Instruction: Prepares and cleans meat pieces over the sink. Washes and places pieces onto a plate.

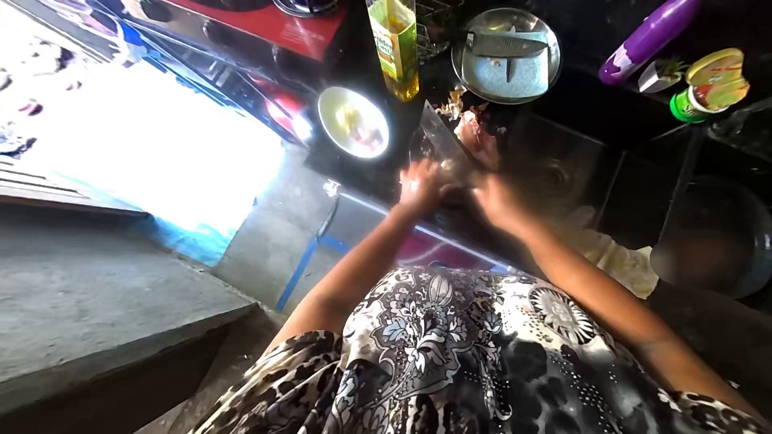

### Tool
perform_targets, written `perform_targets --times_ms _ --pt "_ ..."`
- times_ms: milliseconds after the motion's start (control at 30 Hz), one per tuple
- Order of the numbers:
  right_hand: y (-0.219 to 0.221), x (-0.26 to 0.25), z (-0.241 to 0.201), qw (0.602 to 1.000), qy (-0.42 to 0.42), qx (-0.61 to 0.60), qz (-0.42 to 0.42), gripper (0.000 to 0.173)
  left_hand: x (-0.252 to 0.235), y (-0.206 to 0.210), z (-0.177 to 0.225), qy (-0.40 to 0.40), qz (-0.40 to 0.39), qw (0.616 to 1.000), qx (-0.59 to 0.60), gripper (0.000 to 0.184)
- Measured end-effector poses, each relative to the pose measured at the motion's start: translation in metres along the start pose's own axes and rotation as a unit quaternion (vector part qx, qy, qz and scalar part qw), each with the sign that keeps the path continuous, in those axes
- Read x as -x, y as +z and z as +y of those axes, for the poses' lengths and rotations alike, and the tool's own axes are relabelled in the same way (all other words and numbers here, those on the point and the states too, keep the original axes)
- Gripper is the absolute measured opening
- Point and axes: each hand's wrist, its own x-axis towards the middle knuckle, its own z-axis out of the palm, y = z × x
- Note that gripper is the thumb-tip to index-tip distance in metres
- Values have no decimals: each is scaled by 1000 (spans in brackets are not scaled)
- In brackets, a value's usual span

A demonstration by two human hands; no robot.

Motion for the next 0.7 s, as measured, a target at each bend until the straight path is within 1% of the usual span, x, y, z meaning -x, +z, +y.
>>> perform_targets --times_ms 67,133,167,200,233,267,333,433,500,567,633,700 --pt "5 0 4 999 2 -31 5 51 -5 1 4 -13 -6 1000 10 39" --pt "15 1 13 990 33 -138 3 50 -7 2 0 -8 1 1000 29 32" --pt "18 2 16 977 58 -205 -8 47 -6 3 -3 -3 7 999 38 28" --pt "18 3 18 963 76 -257 -15 44 -6 4 -5 7 16 999 47 26" --pt "18 5 19 956 78 -283 -14 43 -5 5 -7 30 36 998 52 24" --pt "19 7 20 958 60 -281 5 41 -5 7 -9 60 66 995 51 22" --pt "16 12 20 969 5 -235 78 42 -7 6 -7 118 122 985 38 18" --pt "-3 18 14 969 -44 -188 154 47 -17 -17 4 168 168 971 -1 18" --pt "-8 21 11 967 -52 -185 166 48 -23 -25 6 205 189 960 -29 17" --pt "1 23 13 965 -90 -167 178 46 -24 -18 2 244 208 946 -41 17" --pt "8 30 16 974 -112 -104 169 45 -19 -2 -3 275 195 941 -33 17" --pt "14 29 18 985 -92 -39 144 45 -12 14 -8 281 164 945 -35 20"
